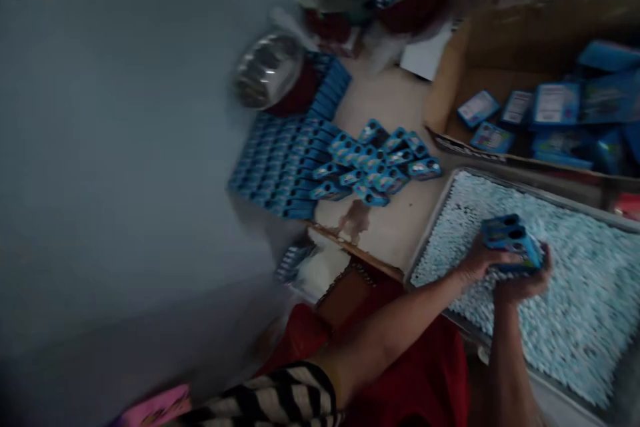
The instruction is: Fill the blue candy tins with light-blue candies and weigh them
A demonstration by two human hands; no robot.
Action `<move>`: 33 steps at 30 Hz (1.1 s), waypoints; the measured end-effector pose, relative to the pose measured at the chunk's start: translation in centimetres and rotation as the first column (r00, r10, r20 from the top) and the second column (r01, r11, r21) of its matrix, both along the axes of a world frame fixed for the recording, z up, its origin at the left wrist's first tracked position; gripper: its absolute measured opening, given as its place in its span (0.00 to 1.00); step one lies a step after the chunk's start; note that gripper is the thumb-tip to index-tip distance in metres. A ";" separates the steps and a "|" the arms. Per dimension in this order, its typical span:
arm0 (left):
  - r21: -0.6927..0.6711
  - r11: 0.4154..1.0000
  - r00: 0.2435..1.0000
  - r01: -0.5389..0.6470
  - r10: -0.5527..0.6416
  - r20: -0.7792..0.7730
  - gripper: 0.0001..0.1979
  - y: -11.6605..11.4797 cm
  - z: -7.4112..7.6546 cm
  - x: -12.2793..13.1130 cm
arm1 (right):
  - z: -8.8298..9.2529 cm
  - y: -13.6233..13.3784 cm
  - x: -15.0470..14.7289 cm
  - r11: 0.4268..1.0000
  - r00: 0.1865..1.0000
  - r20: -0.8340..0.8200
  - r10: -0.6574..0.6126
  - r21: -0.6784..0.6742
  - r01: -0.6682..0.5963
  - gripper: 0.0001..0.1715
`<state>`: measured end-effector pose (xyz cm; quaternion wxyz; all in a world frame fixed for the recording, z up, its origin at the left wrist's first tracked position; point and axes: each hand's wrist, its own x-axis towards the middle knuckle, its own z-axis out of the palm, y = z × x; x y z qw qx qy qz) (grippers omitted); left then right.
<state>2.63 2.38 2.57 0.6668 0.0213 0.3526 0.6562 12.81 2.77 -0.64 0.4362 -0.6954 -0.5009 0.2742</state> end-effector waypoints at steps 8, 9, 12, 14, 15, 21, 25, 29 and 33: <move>-0.063 0.960 0.812 0.271 -0.264 -0.520 0.42 -0.4 2.1 -1.5 | 1.6 1.8 1.1 0.954 0.315 -0.905 -0.286 -0.299 0.008 0.19; -0.073 0.967 0.736 0.244 -0.234 -0.635 0.43 -0.8 2.0 -2.7 | 1.7 2.1 1.4 0.949 0.226 -0.926 -0.302 -0.315 -0.020 0.15; -0.089 0.978 0.491 0.187 -0.172 -0.854 0.43 -2.2 1.3 -6.5 | 2.6 2.3 2.0 0.946 0.065 -0.952 -0.298 -0.303 -0.111 0.12; -0.100 0.974 0.304 0.204 -0.160 -0.939 0.42 -3.1 0.6 -8.4 | 4.1 2.1 2.1 0.951 -0.008 -0.965 -0.263 -0.258 -0.169 0.13; -0.098 0.970 0.207 0.225 -0.146 -0.967 0.42 -3.3 0.2 -9.1 | 5.1 1.9 2.0 0.955 -0.036 -0.970 -0.240 -0.229 -0.188 0.14; -0.040 0.943 0.033 0.331 -0.054 -0.998 0.42 -4.1 -0.7 -9.4 | 11.3 1.4 -1.3 0.975 0.117 -0.992 -0.036 -0.060 -0.213 0.14; -0.091 0.928 0.042 0.360 -0.113 -0.993 0.41 -4.6 0.0 -9.4 | 12.5 1.5 -3.1 0.978 0.262 -0.962 0.081 0.026 -0.207 0.20; -0.082 0.924 0.053 0.374 -0.109 -0.993 0.39 -4.3 0.7 -9.4 | 12.3 2.0 -3.7 0.966 0.346 -0.918 0.192 0.113 -0.234 0.23; -0.105 0.931 0.045 0.350 -0.129 -0.991 0.40 -3.8 1.2 -9.0 | 12.5 3.0 -4.4 0.963 0.420 -0.884 0.205 0.106 -0.248 0.29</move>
